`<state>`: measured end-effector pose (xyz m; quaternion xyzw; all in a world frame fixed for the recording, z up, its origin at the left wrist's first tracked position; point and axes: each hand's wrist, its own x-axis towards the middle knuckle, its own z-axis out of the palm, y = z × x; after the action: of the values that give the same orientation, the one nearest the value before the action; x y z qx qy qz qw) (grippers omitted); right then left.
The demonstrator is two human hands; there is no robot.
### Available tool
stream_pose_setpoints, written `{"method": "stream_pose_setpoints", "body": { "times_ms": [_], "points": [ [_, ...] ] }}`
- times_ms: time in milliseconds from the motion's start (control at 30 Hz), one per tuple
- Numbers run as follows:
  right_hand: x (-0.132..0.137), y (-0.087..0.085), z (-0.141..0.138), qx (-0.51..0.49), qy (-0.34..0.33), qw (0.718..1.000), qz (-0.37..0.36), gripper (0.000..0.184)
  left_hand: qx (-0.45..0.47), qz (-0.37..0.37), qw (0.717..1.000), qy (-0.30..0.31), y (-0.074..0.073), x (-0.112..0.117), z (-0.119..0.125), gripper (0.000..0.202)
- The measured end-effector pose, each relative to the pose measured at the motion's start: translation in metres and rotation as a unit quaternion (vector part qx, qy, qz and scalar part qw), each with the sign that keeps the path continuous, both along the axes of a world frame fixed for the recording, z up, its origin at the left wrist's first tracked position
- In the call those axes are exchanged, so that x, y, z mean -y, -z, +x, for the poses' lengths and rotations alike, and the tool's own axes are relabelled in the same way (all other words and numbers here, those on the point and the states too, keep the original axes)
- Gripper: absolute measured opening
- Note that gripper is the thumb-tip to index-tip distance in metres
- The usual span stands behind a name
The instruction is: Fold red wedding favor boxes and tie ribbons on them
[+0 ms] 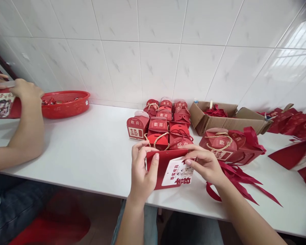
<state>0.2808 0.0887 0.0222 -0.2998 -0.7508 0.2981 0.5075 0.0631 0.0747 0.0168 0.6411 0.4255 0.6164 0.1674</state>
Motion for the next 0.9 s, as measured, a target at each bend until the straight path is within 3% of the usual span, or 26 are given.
{"method": "stream_pose_setpoints", "body": {
  "times_ms": [133,233,367,433,533,767,900],
  "points": [
    [-0.001,0.001,0.007,-0.035,-0.029,0.999,-0.018,0.009,0.056,-0.037,0.995,0.075,0.002,0.000,0.002,0.008],
    [-0.006,0.002,0.015,-0.195,-0.036,0.980,-0.031,0.008,0.093,-0.080,0.988,0.098,0.003,0.001,0.004,0.009],
    [-0.011,0.001,0.016,-0.392,0.092,0.914,-0.058,0.018,0.076,-0.063,0.992,0.080,0.003,0.002,0.009,0.008],
    [-0.010,0.000,0.012,-0.433,0.149,0.888,-0.038,0.017,0.069,-0.062,0.993,0.077,0.003,0.002,0.012,0.007],
    [-0.005,-0.002,0.006,-0.463,0.168,0.870,-0.026,0.015,0.064,-0.066,0.993,0.074,0.003,0.002,0.013,0.007],
    [-0.001,-0.005,0.010,-0.495,0.115,0.860,-0.048,0.012,0.059,-0.062,0.993,0.081,0.002,0.002,0.013,0.007],
    [-0.001,0.001,-0.002,-0.429,0.048,0.899,-0.073,0.012,0.057,-0.057,0.993,0.087,0.004,0.002,0.015,0.007]
  ]
}}
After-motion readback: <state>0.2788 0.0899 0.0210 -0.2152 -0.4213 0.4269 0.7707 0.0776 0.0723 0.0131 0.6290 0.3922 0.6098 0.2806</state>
